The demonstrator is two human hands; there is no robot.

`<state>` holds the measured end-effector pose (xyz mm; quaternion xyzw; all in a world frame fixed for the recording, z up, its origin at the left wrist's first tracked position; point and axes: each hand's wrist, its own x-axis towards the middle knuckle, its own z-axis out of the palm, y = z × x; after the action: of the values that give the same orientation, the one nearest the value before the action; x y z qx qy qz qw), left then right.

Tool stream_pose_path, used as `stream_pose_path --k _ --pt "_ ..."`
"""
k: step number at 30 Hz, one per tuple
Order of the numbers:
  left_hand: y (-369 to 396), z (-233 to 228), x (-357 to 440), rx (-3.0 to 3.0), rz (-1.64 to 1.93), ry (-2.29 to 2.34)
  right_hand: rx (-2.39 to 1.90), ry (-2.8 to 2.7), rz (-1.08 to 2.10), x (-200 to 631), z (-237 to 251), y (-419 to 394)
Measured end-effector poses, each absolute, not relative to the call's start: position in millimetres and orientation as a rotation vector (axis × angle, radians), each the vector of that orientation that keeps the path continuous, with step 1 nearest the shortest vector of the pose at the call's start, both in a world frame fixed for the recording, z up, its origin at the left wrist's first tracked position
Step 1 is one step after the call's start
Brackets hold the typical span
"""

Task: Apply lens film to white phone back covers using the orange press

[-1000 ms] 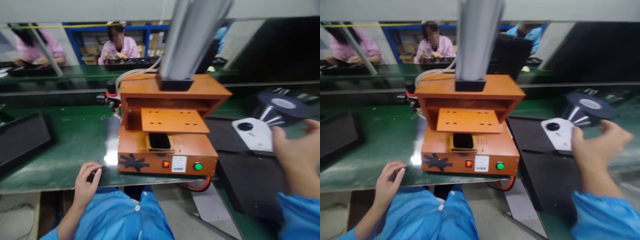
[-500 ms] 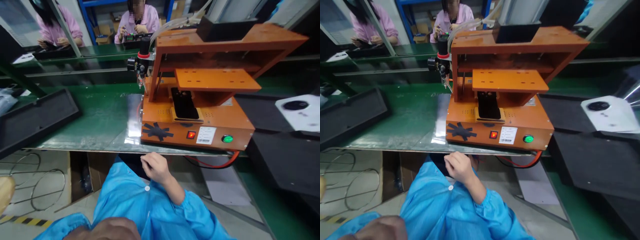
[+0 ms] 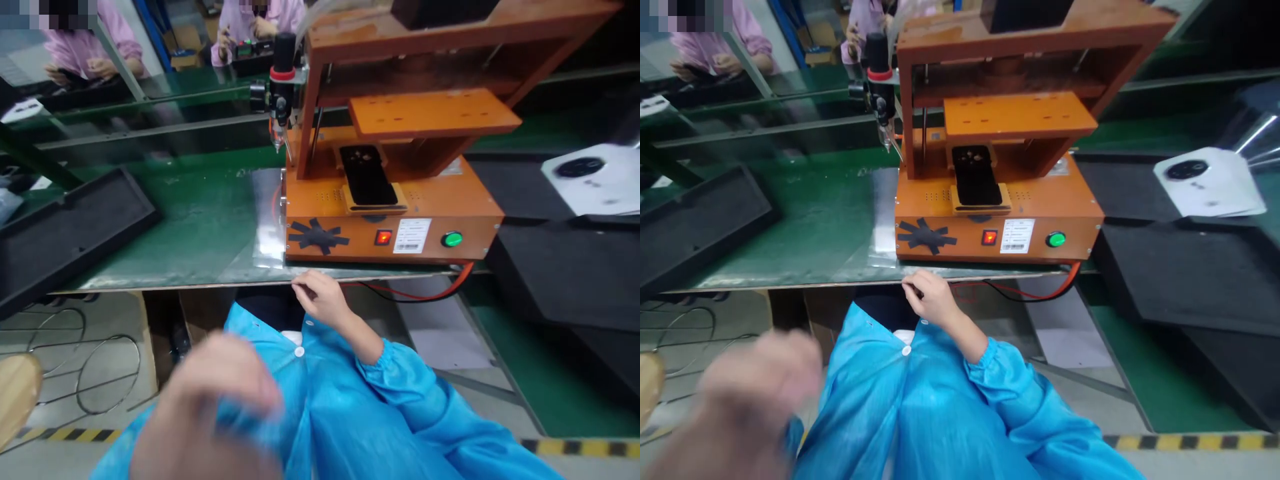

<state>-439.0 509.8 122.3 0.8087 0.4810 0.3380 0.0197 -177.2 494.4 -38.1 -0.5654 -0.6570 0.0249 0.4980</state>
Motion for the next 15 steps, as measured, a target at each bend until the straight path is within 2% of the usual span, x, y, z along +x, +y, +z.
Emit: stream_pose_path --k 3,7,11,15 --pt "593 88 -418 2.386 1.040 1.032 -1.345 -1.590 0.094 -176 -27 491" --pt "676 36 -379 2.426 0.887 0.996 -1.320 -1.583 0.129 -176 -20 489" --pt "691 12 -354 2.653 0.515 0.855 -1.341 -1.538 0.197 -180 -19 489" --pt "684 13 -380 2.829 0.244 0.875 -1.317 -1.538 0.176 -187 -16 495"
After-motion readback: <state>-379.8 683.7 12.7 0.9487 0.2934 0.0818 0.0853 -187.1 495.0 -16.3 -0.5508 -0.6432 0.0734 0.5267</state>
